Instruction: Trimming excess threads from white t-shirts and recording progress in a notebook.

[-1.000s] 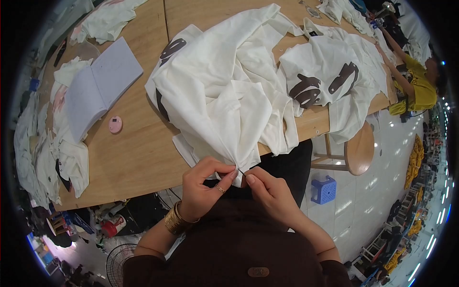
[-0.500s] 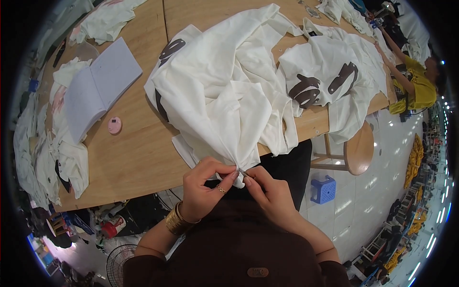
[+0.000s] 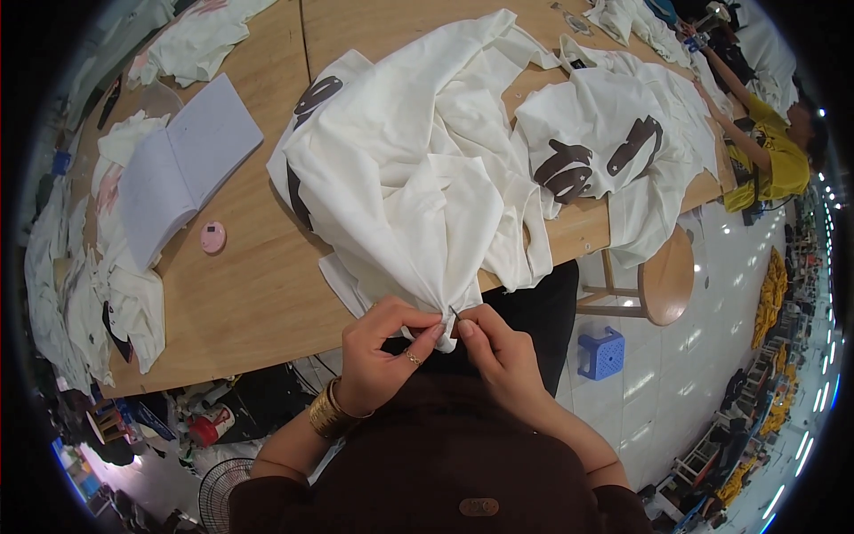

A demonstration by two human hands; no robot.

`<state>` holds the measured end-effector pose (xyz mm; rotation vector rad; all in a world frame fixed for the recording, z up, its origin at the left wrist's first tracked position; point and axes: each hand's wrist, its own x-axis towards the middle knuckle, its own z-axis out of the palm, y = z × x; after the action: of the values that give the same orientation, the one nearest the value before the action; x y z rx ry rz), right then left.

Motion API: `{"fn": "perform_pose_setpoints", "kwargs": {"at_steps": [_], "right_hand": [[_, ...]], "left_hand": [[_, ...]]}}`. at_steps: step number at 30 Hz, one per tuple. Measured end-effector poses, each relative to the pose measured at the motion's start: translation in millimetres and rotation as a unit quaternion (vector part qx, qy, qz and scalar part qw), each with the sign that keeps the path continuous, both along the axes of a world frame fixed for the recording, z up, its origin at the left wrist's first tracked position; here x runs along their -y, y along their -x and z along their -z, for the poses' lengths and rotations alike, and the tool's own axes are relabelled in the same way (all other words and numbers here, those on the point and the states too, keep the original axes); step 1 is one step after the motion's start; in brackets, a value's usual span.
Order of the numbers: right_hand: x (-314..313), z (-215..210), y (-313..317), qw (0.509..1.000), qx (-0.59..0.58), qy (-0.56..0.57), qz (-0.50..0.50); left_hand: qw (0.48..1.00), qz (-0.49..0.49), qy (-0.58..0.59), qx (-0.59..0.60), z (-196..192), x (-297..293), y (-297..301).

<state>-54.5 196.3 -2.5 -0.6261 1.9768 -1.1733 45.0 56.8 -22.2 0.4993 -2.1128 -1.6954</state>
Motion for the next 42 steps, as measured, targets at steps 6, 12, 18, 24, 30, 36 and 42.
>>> {"fn": "perform_pose_setpoints", "kwargs": {"at_steps": [6, 12, 18, 24, 30, 36, 42], "right_hand": [[-5.4, -7.5, 1.8, 0.996, 0.088, 0.009, -0.023], [-4.9, -8.4, 5.4, 0.990, 0.132, -0.014, -0.037], [-3.6, -9.8, 6.5, 0.990, 0.133, -0.014, -0.043], [-2.3, -3.1, 6.4, 0.992, 0.118, -0.013, -0.044], [-0.4, -1.2, 3.6, 0.989, 0.146, -0.003, -0.015], [-1.8, -8.1, 5.7, 0.984, 0.178, -0.007, -0.025], [-0.5, -8.3, 5.8, 0.979, 0.203, -0.008, -0.017]], "left_hand": [[1.000, -0.003, 0.007, 0.010, -1.9, 0.4, 0.1], [0.997, -0.011, 0.074, -0.010, 0.4, -0.2, 0.5], [0.990, -0.018, 0.140, -0.021, -1.3, 0.4, -0.5], [0.980, -0.011, 0.199, -0.022, -0.9, 1.1, 0.3], [0.995, -0.014, 0.094, -0.011, -0.6, -0.5, 0.6], [0.997, -0.024, 0.070, -0.006, 0.9, -1.7, -0.2], [0.996, -0.019, 0.090, -0.008, 2.4, -2.9, -0.2]]}}
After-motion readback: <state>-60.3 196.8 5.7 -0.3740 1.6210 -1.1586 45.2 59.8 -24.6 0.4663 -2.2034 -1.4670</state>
